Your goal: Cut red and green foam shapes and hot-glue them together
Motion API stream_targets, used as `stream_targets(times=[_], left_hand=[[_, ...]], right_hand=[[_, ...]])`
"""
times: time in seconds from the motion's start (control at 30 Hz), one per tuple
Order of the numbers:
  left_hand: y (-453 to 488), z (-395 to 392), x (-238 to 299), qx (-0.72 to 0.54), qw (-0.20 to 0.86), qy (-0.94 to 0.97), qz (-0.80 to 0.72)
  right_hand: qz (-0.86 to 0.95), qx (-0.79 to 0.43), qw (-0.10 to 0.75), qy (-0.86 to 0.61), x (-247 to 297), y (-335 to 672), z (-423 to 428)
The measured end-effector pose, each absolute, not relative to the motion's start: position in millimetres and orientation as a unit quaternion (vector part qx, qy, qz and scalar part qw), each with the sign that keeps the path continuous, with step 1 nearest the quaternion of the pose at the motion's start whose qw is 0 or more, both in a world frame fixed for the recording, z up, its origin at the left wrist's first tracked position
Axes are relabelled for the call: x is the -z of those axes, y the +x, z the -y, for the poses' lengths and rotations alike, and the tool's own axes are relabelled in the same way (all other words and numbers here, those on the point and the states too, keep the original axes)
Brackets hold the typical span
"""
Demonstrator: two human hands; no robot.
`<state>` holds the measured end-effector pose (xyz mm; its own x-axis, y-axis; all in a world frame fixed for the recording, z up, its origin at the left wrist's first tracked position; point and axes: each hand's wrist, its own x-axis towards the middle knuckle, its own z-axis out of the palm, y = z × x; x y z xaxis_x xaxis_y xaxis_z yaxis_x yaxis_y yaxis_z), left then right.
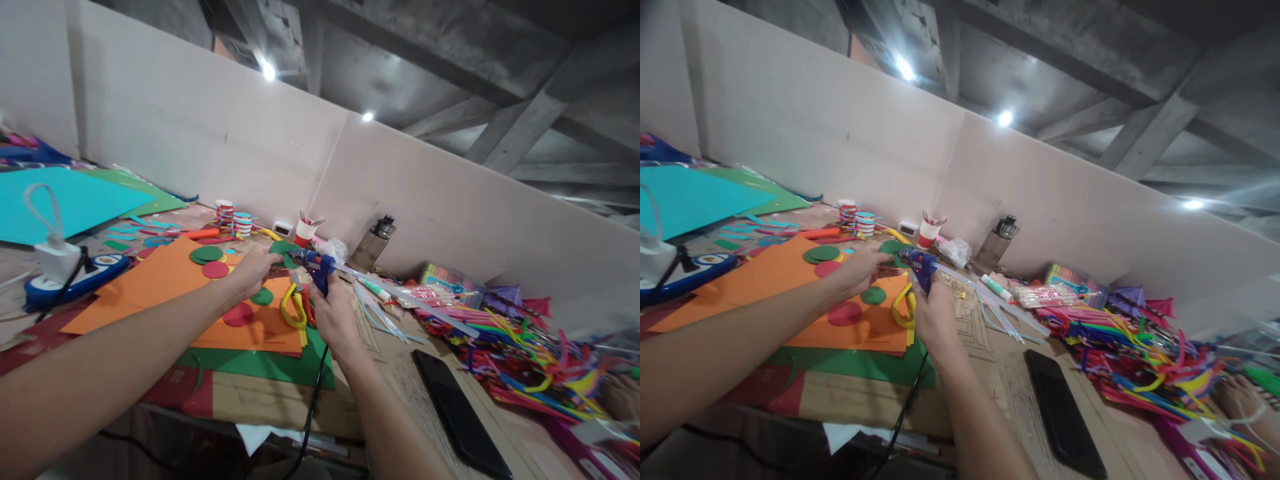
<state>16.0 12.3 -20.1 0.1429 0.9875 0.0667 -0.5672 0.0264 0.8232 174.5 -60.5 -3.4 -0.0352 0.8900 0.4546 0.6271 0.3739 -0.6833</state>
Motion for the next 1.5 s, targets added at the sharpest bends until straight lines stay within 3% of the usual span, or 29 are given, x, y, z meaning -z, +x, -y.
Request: stream_targets(times=[0.43, 1.5], left_hand=[[14.5, -11.0, 18.9, -0.612, 0.641, 0.379, -0.267], [12.9, -15.9, 18.0, -0.622, 0.566, 0.42, -0.342]], right_hand=[[0.674, -0.093, 0.438, -0.587, -1.2, 178.9, 61.1], [0.69, -0.13, 0.435, -0.563, 0.4, 173.2, 63.3]])
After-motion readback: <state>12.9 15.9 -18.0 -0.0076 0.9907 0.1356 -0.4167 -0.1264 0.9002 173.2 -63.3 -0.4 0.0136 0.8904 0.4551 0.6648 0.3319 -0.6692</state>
